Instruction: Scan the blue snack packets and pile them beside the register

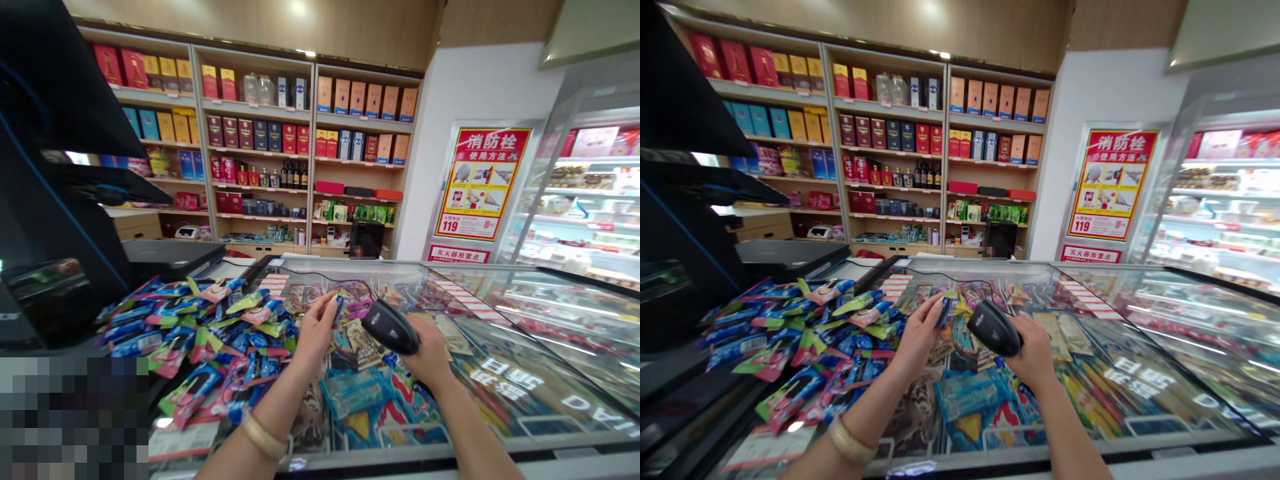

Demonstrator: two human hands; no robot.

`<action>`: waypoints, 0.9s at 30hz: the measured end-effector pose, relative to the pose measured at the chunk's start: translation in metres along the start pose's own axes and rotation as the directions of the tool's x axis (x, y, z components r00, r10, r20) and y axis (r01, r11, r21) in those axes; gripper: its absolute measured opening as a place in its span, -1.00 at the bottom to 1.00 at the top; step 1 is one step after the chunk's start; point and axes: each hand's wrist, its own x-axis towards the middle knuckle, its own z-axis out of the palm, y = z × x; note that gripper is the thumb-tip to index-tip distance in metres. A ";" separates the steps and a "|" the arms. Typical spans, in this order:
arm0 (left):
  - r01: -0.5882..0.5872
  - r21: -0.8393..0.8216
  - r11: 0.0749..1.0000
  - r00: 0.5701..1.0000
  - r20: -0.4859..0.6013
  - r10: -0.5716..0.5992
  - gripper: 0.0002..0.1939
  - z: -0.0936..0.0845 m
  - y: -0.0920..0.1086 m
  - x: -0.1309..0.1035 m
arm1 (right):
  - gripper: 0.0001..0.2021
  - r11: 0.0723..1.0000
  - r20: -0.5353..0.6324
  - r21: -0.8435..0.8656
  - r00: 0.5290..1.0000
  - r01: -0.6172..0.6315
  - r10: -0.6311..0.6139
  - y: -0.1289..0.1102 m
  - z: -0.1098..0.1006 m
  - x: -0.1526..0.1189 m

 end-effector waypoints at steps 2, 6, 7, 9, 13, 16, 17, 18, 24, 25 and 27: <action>-0.233 0.225 0.946 0.972 0.038 0.230 -0.57 -0.007 0.020 -0.001 | -0.79 1.000 -0.018 0.002 1.000 0.006 -0.006 0.002 -0.001 -0.001; -0.504 0.635 0.585 0.823 0.147 0.549 -0.60 -0.043 0.072 0.008 | -0.80 0.998 -0.066 -0.009 0.996 0.057 -0.058 0.005 -0.001 -0.002; -0.515 0.719 0.466 0.788 0.183 0.588 -0.61 -0.055 0.084 0.012 | -0.79 0.998 -0.076 -0.014 0.995 0.064 -0.065 0.006 -0.001 -0.002; -0.457 0.853 0.252 0.759 0.226 0.611 -0.62 -0.081 0.102 0.022 | -0.78 0.997 -0.075 -0.023 0.994 0.078 -0.079 0.007 -0.001 -0.001; -0.211 0.971 -0.114 0.837 0.240 0.493 -0.66 -0.121 0.108 0.034 | -0.79 0.987 -0.096 -0.059 0.983 0.150 -0.155 0.011 0.001 -0.002; -0.156 0.961 -0.227 0.871 0.242 0.427 -0.66 -0.134 0.097 0.032 | -0.75 0.979 -0.117 -0.081 0.974 0.186 -0.194 0.016 0.003 -0.004; -0.147 0.963 -0.226 0.866 0.236 0.441 -0.65 -0.135 0.094 0.030 | -0.74 0.982 -0.126 -0.083 0.975 0.171 -0.180 0.017 0.004 -0.006; -0.139 0.967 -0.213 0.854 0.226 0.470 -0.63 -0.135 0.091 0.029 | -0.74 0.984 -0.126 -0.080 0.978 0.156 -0.166 0.019 0.005 -0.007; -0.251 0.961 -0.113 0.673 0.257 0.693 -0.58 -0.109 0.089 0.016 | -0.71 0.997 -0.153 -0.042 0.986 0.062 -0.067 0.025 0.008 -0.011; -0.318 0.943 -0.102 0.647 0.294 0.704 -0.59 -0.100 0.087 0.012 | -0.72 0.998 -0.161 -0.034 0.986 0.047 -0.051 0.025 0.007 -0.010; -0.482 0.873 -0.066 0.618 0.393 0.681 -0.63 -0.080 0.078 0.003 | -0.76 1.000 -0.162 -0.008 0.987 -0.019 0.018 0.026 0.004 -0.009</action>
